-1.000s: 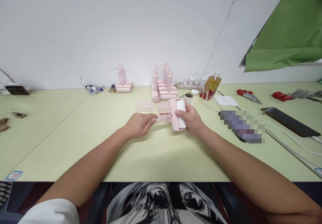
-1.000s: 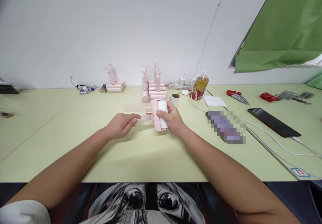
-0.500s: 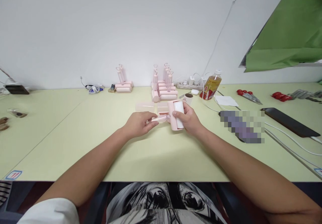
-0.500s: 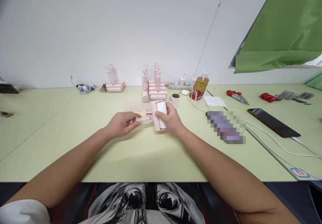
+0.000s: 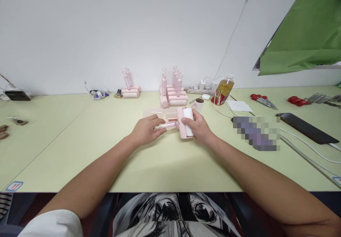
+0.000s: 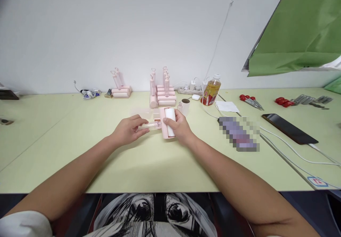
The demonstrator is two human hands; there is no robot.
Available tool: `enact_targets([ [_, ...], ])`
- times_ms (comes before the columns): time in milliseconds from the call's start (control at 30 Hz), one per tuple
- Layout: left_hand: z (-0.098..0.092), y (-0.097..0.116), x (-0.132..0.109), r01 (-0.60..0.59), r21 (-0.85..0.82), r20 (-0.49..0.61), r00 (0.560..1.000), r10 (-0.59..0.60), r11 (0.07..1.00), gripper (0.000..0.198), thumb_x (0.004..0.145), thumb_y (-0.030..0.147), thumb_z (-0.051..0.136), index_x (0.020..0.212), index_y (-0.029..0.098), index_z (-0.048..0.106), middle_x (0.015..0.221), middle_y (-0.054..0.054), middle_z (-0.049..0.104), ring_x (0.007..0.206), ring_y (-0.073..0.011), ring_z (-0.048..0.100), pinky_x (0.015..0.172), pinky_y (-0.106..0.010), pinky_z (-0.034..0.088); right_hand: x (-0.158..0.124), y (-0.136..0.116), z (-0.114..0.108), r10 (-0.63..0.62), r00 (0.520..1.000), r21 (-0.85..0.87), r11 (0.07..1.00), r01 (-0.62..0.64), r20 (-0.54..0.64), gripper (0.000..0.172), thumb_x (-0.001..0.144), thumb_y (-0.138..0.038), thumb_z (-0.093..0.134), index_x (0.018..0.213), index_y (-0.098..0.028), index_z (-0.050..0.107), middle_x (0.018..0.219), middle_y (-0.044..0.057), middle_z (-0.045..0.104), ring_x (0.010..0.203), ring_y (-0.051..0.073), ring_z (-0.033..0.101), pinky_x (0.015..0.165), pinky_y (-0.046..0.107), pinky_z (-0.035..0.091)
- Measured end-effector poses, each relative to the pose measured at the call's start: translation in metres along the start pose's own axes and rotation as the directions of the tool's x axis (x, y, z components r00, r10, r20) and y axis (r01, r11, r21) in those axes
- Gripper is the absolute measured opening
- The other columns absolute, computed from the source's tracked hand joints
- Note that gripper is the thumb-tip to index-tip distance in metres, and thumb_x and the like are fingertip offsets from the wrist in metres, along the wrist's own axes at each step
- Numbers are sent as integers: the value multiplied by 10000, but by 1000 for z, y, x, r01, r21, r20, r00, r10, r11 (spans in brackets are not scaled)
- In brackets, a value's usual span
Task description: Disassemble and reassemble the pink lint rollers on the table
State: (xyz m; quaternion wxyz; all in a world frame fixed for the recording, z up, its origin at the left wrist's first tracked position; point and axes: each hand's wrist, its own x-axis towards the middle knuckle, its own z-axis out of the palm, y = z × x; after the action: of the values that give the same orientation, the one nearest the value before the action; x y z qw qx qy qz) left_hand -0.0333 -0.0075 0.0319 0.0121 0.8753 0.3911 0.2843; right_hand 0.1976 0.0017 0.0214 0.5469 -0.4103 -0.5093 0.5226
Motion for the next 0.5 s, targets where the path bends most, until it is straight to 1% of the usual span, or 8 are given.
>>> enact_targets([
  [267,1,-2,0,-22,-6,-26,999,22,1000,273,883,418,566,1027,215,677,791,-18,605,593,-105,549,554,-224,417,-1,0,0,22,1000,26,999,-22,12,419,632,-362,767,970,-221,562,835,-17,629,728,177,575,639,293,471],
  [500,1,-1,0,-47,-5,-45,998,47,999,283,879,417,577,1015,193,684,771,-18,604,589,-103,546,550,-223,411,-2,3,1,16,1000,-1,1000,-16,4,400,668,-361,747,994,-218,565,839,-23,609,726,156,547,633,268,450],
])
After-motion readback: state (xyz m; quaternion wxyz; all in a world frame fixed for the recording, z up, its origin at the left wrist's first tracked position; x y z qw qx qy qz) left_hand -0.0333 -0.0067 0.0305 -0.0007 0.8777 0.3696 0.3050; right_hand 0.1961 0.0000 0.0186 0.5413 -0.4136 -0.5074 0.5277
